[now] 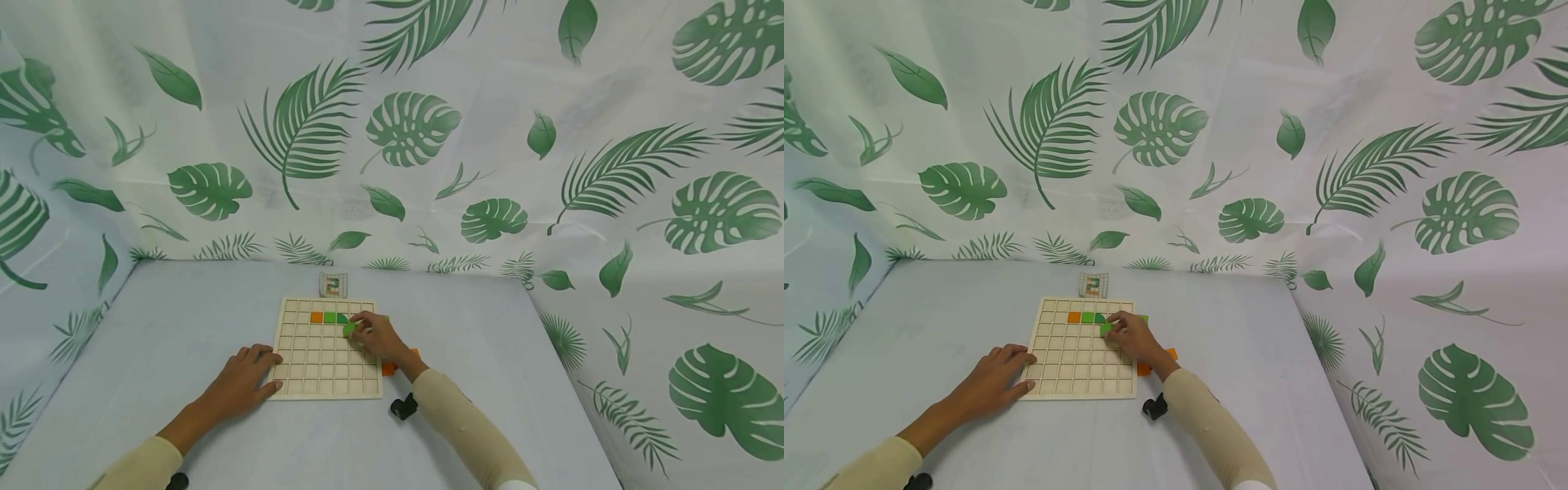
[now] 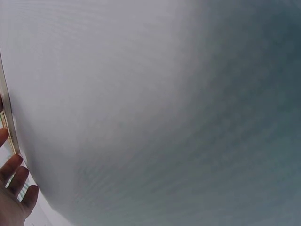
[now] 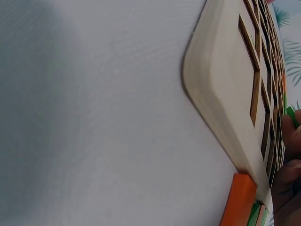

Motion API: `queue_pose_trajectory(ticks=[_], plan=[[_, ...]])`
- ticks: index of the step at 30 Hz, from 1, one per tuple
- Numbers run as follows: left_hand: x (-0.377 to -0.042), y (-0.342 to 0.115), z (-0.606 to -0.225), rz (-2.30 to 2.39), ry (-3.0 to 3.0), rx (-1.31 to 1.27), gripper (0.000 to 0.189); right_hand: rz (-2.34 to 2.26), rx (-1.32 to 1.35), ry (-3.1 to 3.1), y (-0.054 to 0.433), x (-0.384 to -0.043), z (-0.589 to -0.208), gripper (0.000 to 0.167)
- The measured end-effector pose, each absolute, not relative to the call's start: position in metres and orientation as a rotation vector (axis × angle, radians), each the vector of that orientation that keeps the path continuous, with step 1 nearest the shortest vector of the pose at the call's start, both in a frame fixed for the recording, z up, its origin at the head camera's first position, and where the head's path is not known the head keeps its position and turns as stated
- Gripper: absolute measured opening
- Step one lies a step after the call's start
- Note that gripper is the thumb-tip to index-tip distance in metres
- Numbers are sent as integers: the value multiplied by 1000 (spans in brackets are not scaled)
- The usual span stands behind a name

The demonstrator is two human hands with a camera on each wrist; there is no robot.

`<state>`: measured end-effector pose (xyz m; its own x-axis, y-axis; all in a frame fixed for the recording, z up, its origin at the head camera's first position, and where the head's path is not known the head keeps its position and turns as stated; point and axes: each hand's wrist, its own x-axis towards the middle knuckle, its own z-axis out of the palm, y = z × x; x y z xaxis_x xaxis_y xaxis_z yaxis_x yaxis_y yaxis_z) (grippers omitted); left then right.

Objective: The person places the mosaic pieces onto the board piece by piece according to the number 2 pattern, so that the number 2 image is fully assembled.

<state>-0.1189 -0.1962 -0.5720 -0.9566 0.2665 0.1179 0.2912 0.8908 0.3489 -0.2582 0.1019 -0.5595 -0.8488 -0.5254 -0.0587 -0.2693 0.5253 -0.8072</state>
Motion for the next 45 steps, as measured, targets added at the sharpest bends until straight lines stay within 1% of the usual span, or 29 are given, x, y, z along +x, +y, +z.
queue_pose_trajectory(ticks=[7,19,28,45], plan=[[-119,-197,-573,-589,-2981,-450,44,-1263,-639,2446,97,-256,-562,29],[-117,-196,-570,-592,-2977,-453,44,-1176,-694,2551,92,-257,-565,30],[-117,-196,-572,-593,-2968,-458,44,-1092,-629,2611,86,-255,-561,28],[-118,-197,-571,-588,-2973,-455,44,-1094,-632,2590,86,-255,-558,29]])
